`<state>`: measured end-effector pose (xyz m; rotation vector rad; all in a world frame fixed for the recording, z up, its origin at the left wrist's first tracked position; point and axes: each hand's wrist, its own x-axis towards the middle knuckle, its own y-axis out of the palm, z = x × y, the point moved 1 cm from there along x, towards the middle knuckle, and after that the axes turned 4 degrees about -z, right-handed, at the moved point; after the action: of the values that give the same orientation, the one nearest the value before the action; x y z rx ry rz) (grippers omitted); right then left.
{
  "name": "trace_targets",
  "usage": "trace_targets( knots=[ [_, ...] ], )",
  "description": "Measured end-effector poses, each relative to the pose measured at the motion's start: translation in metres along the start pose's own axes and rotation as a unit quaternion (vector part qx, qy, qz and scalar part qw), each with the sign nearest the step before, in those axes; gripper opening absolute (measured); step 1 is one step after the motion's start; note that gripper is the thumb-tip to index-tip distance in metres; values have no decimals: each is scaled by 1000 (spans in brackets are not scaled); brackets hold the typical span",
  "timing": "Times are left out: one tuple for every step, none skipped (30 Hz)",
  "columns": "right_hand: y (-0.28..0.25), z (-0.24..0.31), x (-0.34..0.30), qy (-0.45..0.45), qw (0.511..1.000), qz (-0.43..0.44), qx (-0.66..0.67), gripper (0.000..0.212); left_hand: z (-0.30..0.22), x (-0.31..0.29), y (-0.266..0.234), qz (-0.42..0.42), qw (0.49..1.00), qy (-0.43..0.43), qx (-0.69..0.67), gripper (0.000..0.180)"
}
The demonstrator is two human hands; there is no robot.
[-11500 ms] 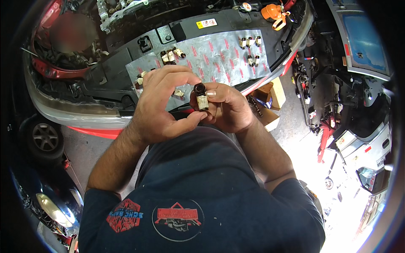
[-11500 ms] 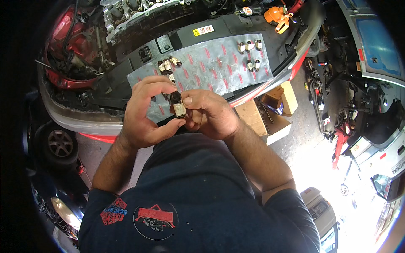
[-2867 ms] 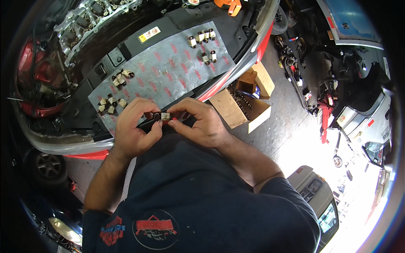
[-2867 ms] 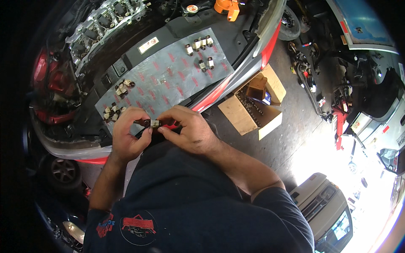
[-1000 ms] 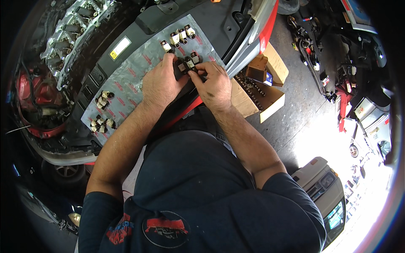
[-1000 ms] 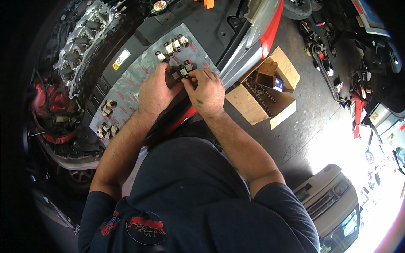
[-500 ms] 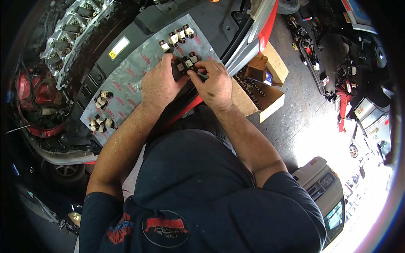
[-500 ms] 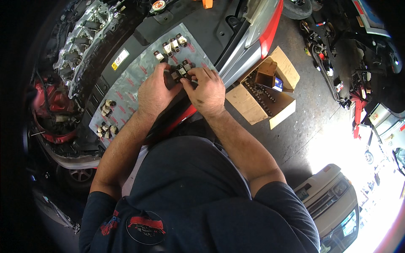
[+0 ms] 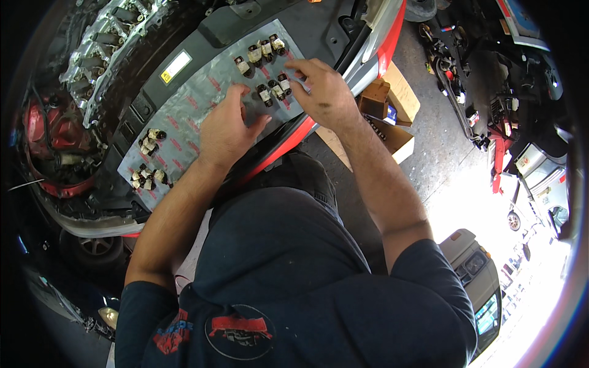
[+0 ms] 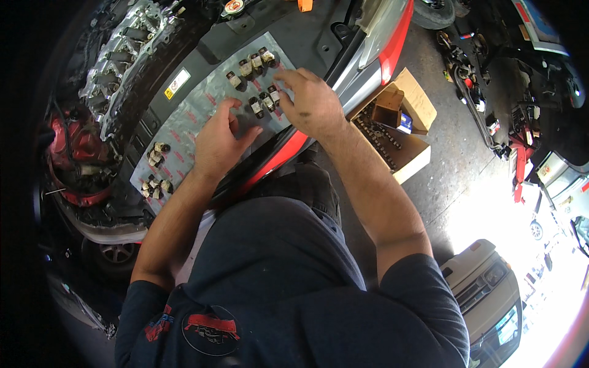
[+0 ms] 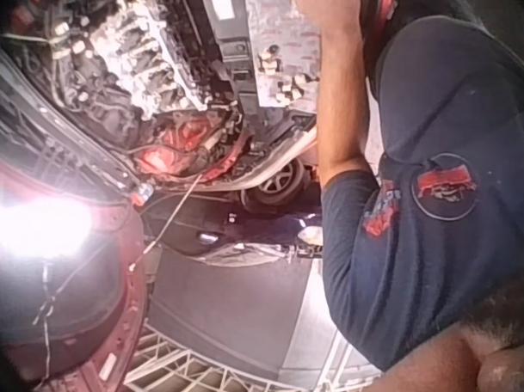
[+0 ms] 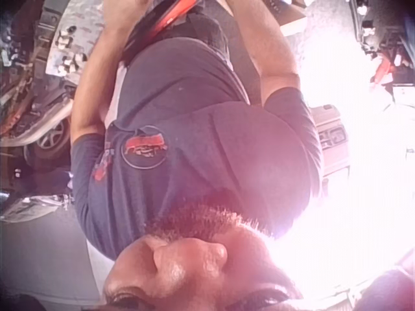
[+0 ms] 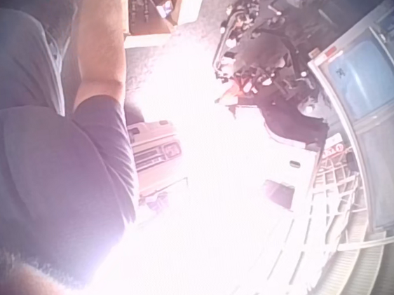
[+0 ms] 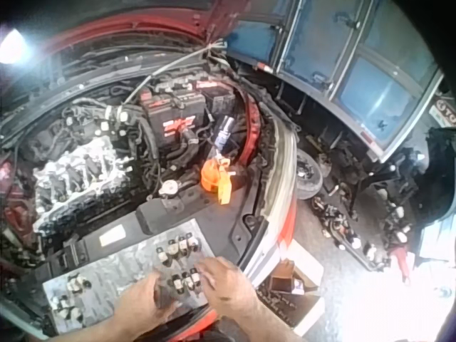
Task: The person stands at the front of a car with the hood open and sorts small cylindrical metal valve lifters on a protective sheet laid over the radiator support. They pick up individual lifters, rotate them to inspect the surfaces, and place them into separate groups on the sheet. The person handles the lifters one at a time, occasionally comparing two pieces before setting them down.
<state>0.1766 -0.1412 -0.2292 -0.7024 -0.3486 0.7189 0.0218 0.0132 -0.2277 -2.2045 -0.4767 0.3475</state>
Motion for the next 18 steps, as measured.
trace_targets(
  knots=[
    [-1,1,4,42,999,20,-7,37,0,-3,-2,-3,1000,-5,-6,59],
    [-1,2,8,69,997,33,-8,38,0,-5,-4,0,1000,-9,-8,59],
    [0,4,12,73,995,55,-30,39,0,-7,-6,-5,1000,-4,-15,58],
    [1,7,18,62,995,69,-44,40,0,-9,-8,-1,1000,-10,-20,57],
    [1,9,22,48,994,82,-60,41,-2,-12,-10,-8,1000,0,-24,56],
    [2,10,25,67,992,94,-51,40,-2,-15,-13,-8,1000,-1,-27,55],
    [2,11,28,83,990,104,-43,39,-3,-16,-15,-11,999,1,-31,55],
    [2,11,29,106,987,117,-40,38,-3,-17,-16,-9,999,-4,-33,55],
    [1,12,29,115,987,101,-45,37,-4,-18,-18,-8,999,-7,-36,55],
    [-2,11,26,132,986,87,-56,35,-4,-18,-19,-11,999,-7,-41,55],
    [-4,11,23,140,986,68,-65,34,-4,-19,-19,-12,999,-9,-41,55],
    [-5,10,21,162,983,63,-65,34,-3,-18,-19,-15,999,-6,-43,55],
    [-6,12,13,180,980,56,-63,33,-4,-23,-21,-14,999,-5,-48,55],
    [-5,12,10,192,978,45,-63,33,-4,-22,-20,-13,999,-8,-42,55],
    [-5,12,7,196,978,44,-50,33,-3,-20,-18,-11,999,-11,-39,55],
    [-4,11,3,201,978,44,-37,33,-2,-18,-16,-9,999,-14,-35,55],
    [-4,10,-1,209,977,42,-25,33,-2,-16,-14,-14,999,-4,-33,56],
    [-4,9,-5,196,979,50,-18,33,-2,-13,-11,-17,999,6,-30,56]
  ],
)
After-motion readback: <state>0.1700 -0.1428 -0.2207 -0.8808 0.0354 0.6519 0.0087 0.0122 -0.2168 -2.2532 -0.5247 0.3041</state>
